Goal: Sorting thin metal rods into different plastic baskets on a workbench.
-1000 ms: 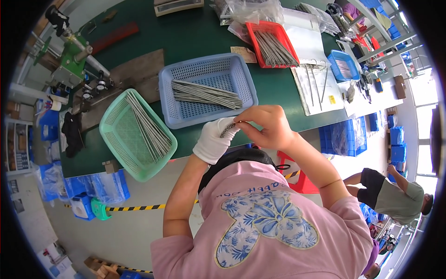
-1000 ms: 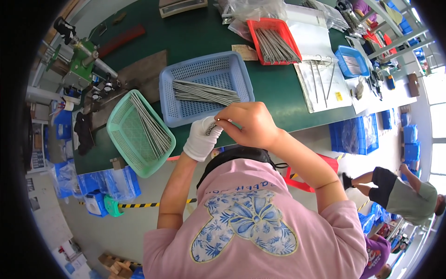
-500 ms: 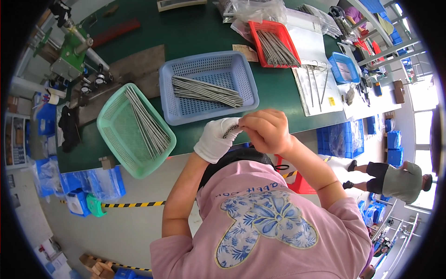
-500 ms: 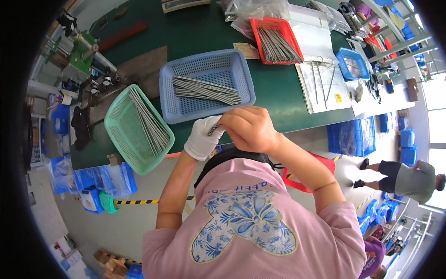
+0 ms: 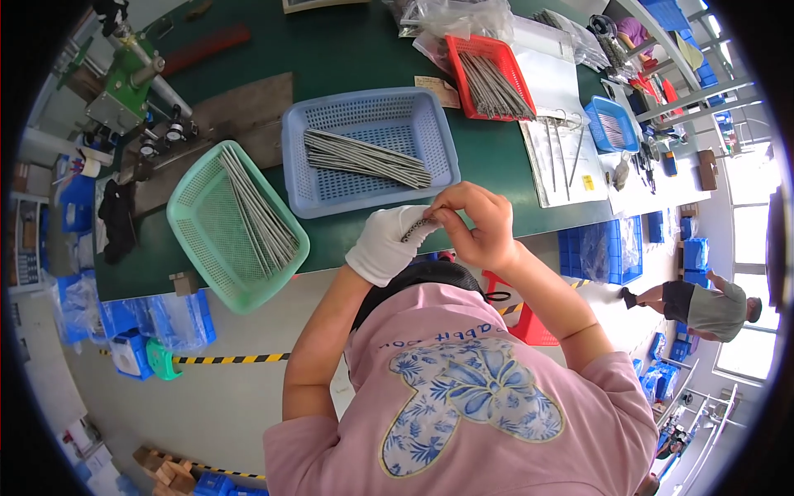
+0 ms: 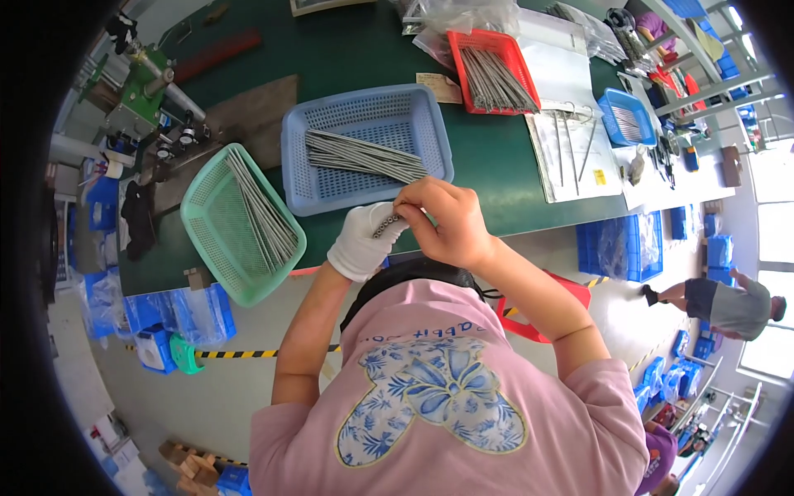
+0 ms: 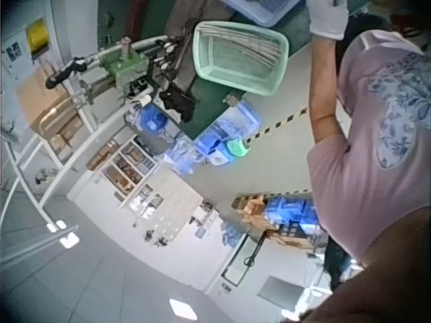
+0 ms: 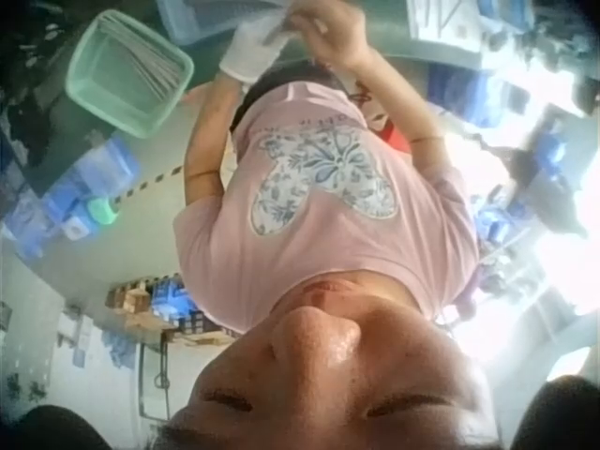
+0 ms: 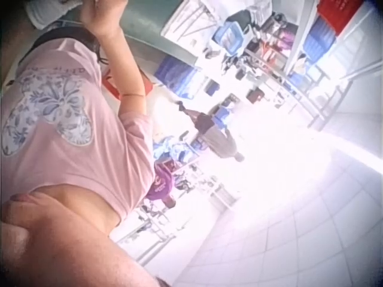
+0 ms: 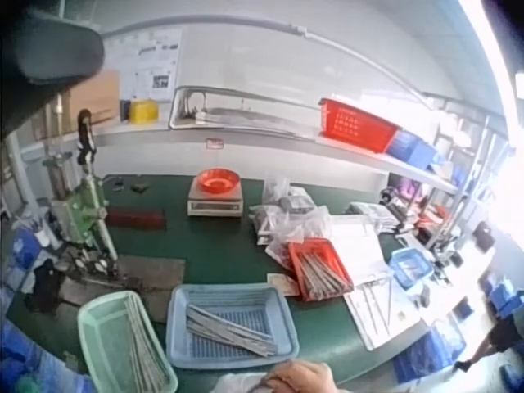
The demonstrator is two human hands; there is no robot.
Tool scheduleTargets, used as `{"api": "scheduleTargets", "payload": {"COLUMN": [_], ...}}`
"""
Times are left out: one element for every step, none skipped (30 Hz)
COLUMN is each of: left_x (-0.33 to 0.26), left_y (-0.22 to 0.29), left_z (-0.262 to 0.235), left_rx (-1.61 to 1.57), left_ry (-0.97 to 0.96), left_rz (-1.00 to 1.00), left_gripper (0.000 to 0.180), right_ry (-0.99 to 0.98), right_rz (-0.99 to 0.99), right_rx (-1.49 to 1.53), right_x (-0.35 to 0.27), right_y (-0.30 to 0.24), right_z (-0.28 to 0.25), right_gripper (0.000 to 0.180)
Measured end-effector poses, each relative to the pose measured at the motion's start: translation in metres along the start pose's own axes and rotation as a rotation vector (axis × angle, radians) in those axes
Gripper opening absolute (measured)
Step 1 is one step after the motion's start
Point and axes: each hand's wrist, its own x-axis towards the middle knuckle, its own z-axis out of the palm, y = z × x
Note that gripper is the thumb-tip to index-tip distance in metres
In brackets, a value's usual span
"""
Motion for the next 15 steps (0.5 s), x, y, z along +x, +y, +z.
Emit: {"api": "scheduleTargets", "payload": {"left_x": [0.000, 0.000, -0.001, -0.001, -0.001, -0.001, -0.001, 0.000, 0.000, 0.000, 0.000, -0.001, -0.001, -0.002, -0.002], "left_y": [0.000, -0.002, -0.005, -0.008, -0.009, -0.010, -0.010, -0.009, -0.007, -0.006, -0.007, -0.009, -0.009, -0.008, -0.006], "left_z": [0.000, 0.000, 0.002, 0.003, 0.003, 0.004, 0.004, 0.002, 0.000, -0.001, -0.001, 0.000, 0.001, 0.000, -0.001], "left_rx": [0.000, -0.001, -0.013, -0.024, -0.026, -0.029, -0.033, -0.034, -0.039, -0.044, -0.044, -0.043, -0.043, -0.042, -0.050], "left_ry": [-0.009, -0.008, 0.026, 0.058, 0.056, 0.073, 0.092, 0.092, 0.065, 0.038, 0.039, 0.043, 0.048, 0.049, 0.047], "left_rz": [-0.017, -0.018, 0.032, 0.083, 0.082, 0.094, 0.106, 0.105, 0.073, 0.042, 0.041, 0.063, 0.083, 0.082, 0.052], "left_gripper": [0.013, 0.013, 0.013, 0.014, 0.014, 0.014, 0.015, 0.015, 0.015, 0.015, 0.015, 0.015, 0.015, 0.015, 0.016], "right_ry": [-0.002, -0.044, -0.086, -0.086, -0.088, -0.090, -0.091, -0.101, -0.112, -0.112, -0.116, -0.120, -0.120, -0.117, -0.114], "right_rz": [0.001, -0.101, -0.203, -0.201, -0.247, -0.292, -0.291, -0.267, -0.244, -0.244, -0.281, -0.317, -0.318, -0.282, -0.246], "right_rx": [0.000, -0.089, -0.179, -0.179, -0.210, -0.241, -0.242, -0.243, -0.243, -0.243, -0.226, -0.208, -0.207, -0.198, -0.189], "right_x": [0.002, 0.005, 0.007, 0.008, 0.008, 0.008, 0.009, 0.010, 0.011, 0.010, 0.009, 0.008, 0.009, 0.012, 0.013], "right_y": [-0.002, -0.004, -0.005, -0.006, -0.006, -0.005, -0.005, -0.004, -0.004, -0.003, -0.001, 0.000, -0.001, -0.002, -0.002], "right_z": [-0.002, -0.005, -0.006, -0.006, -0.006, -0.006, -0.007, -0.008, -0.009, -0.008, -0.007, -0.006, -0.006, -0.006, -0.005], "right_gripper": [0.013, 0.014, 0.015, 0.015, 0.016, 0.018, 0.018, 0.018, 0.018, 0.018, 0.018, 0.018, 0.018, 0.018, 0.019]}}
